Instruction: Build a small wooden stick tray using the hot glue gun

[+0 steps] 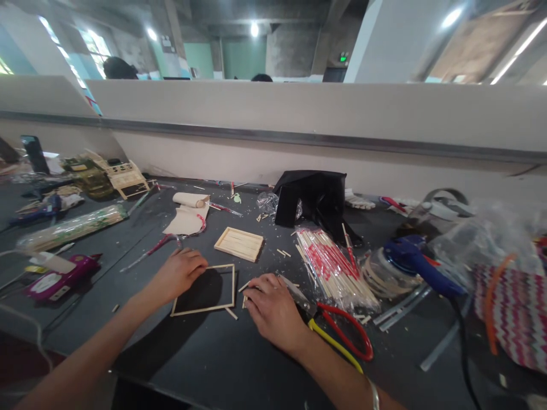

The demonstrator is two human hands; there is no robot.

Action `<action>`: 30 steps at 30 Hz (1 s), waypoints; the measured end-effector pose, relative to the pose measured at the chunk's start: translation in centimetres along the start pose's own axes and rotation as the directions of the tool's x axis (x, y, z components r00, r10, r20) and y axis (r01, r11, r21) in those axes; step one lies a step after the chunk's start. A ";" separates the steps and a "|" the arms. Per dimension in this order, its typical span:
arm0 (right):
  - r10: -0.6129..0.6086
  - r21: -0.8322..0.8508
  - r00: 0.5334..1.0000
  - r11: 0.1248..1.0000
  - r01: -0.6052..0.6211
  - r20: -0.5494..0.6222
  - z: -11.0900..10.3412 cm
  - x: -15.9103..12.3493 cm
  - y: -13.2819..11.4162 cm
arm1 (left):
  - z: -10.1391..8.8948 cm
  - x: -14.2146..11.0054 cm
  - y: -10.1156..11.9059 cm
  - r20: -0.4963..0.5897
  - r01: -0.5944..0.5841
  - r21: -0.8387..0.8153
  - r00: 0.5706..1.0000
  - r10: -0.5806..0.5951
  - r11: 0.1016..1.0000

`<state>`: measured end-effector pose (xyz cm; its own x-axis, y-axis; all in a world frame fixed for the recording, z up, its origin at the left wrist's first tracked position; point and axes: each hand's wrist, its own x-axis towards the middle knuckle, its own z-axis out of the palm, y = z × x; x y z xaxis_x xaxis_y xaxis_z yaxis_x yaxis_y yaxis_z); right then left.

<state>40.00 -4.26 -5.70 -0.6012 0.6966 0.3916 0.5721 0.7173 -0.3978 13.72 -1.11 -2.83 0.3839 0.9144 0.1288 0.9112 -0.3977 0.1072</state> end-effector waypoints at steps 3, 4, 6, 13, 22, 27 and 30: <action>0.006 0.003 1.000 1.000 -0.006 -0.009 0.0 0.0 0.0 | -1.5 -1.2 -0.7 -0.060 0.057 -0.119 0.996 -0.064 0.991; 0.007 0.003 1.000 1.000 -0.007 -0.012 0.1 -0.1 0.0 | -1.9 -1.7 -1.3 -0.087 0.094 -0.164 0.990 -0.109 0.982; 0.007 0.004 1.000 1.000 -0.007 -0.012 0.1 -0.1 0.0 | -2.5 -2.6 -2.7 -0.129 0.221 -0.275 0.956 -0.264 0.936; 0.003 0.011 1.000 1.000 -0.003 -0.014 0.2 0.0 0.1 | -3.4 -4.9 -8.5 -0.122 0.598 -0.529 0.649 -0.751 0.603; 0.027 0.000 1.000 1.000 -0.027 0.001 0.0 0.1 0.1 | -3.8 -3.7 -13.0 -0.064 0.533 -0.779 0.458 -0.887 0.331; 0.029 0.004 0.999 1.000 -0.029 -0.015 0.1 0.1 0.3 | -3.7 -1.6 -16.1 -0.065 0.496 -0.820 0.414 -0.908 0.285; 0.042 0.013 0.999 0.999 -0.042 -0.017 0.1 0.0 0.3 | -3.6 -0.2 -17.4 -0.121 0.500 -0.785 0.456 -0.882 0.367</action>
<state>40.11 -4.00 -5.91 -0.5672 0.7262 0.3886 0.5891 0.6874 -0.4248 -2.78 5.35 -1.18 -0.6462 0.7586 0.0838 0.4091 0.2516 0.8771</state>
